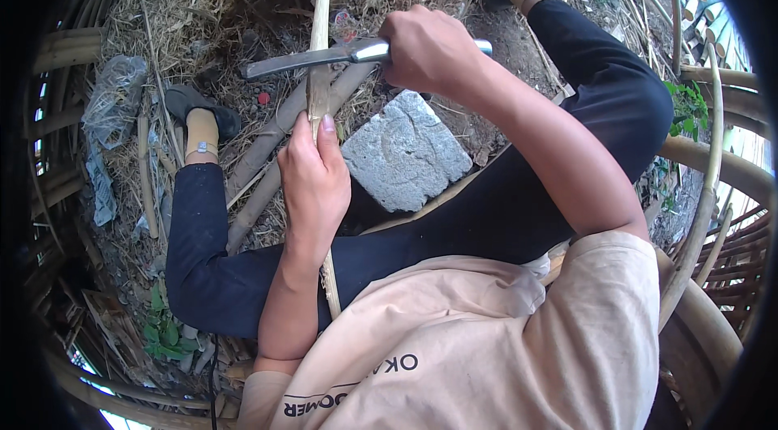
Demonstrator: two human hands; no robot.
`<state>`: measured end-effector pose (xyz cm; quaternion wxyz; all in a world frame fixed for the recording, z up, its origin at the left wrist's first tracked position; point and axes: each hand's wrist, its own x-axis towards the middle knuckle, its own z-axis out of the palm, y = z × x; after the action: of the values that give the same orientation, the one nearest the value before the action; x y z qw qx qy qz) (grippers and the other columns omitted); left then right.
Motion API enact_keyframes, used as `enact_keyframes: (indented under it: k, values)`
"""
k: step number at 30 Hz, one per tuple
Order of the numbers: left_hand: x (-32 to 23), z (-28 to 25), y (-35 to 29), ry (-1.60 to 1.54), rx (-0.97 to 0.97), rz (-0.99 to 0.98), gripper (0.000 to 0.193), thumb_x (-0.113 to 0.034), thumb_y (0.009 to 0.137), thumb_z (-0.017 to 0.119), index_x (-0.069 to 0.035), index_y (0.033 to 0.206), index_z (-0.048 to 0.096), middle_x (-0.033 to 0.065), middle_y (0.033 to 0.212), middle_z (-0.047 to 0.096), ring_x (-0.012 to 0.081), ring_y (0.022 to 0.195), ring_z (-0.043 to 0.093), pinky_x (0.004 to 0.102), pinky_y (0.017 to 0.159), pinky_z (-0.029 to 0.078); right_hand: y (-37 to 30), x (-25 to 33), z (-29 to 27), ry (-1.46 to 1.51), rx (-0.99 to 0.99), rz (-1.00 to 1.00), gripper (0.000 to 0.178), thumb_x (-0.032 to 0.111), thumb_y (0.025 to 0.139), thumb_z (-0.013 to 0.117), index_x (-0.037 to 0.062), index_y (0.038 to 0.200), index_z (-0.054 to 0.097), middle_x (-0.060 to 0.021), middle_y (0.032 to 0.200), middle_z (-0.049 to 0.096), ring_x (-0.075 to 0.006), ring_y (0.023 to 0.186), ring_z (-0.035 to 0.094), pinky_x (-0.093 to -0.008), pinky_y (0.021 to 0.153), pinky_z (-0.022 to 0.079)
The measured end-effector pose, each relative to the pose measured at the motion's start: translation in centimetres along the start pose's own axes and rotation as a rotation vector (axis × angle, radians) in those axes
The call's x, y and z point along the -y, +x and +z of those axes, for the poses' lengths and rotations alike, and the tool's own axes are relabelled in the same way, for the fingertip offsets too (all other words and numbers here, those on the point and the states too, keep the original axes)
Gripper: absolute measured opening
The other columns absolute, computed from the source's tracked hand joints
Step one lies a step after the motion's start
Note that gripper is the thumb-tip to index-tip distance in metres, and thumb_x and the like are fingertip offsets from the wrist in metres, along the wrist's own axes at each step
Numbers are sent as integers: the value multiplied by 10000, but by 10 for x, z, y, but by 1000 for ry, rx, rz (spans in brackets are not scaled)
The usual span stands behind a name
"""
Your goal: The person shaves a thin wooden pole using a knife, stripping away sections of the bark and outer layer to smooth the surface.
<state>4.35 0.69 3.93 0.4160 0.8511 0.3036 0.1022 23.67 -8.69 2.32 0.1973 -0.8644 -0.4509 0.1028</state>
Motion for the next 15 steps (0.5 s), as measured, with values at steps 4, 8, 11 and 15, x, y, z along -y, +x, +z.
enact_keyframes:
  k: [4, 8, 11, 15]
  values:
    - [-4, 1, -1, -4, -14, -25, 253, -182, 1041, 474, 33, 937, 555, 225, 634, 558, 460, 638, 587, 517, 600, 415, 5, -3, 2, -38, 22, 19, 189, 163, 641, 739, 40, 783, 724, -193, 715, 684, -387, 715, 694, -471, 699, 570]
    - [2, 2, 3, 6, -37, 20, 252, -181, 1040, 474, 32, 933, 557, 221, 631, 559, 458, 623, 583, 520, 586, 407, 15, -7, -1, -94, -31, -23, 210, 188, 650, 752, 46, 804, 729, -184, 710, 683, -384, 712, 697, -461, 694, 574]
    - [4, 2, 2, 25, -55, 45, 249, -176, 1037, 480, 34, 925, 554, 222, 631, 559, 449, 613, 586, 511, 569, 403, 22, -21, 4, -127, -90, 78, 257, 208, 694, 746, 55, 900, 740, -188, 762, 698, -372, 733, 709, -456, 704, 581]
    - [2, -1, -3, -2, -29, 24, 204, -137, 1024, 501, 34, 917, 536, 234, 637, 578, 452, 632, 610, 521, 567, 418, 34, -65, -33, -248, -184, 261, 255, 183, 781, 679, 92, 1006, 755, -203, 872, 728, -351, 785, 726, -451, 774, 590]
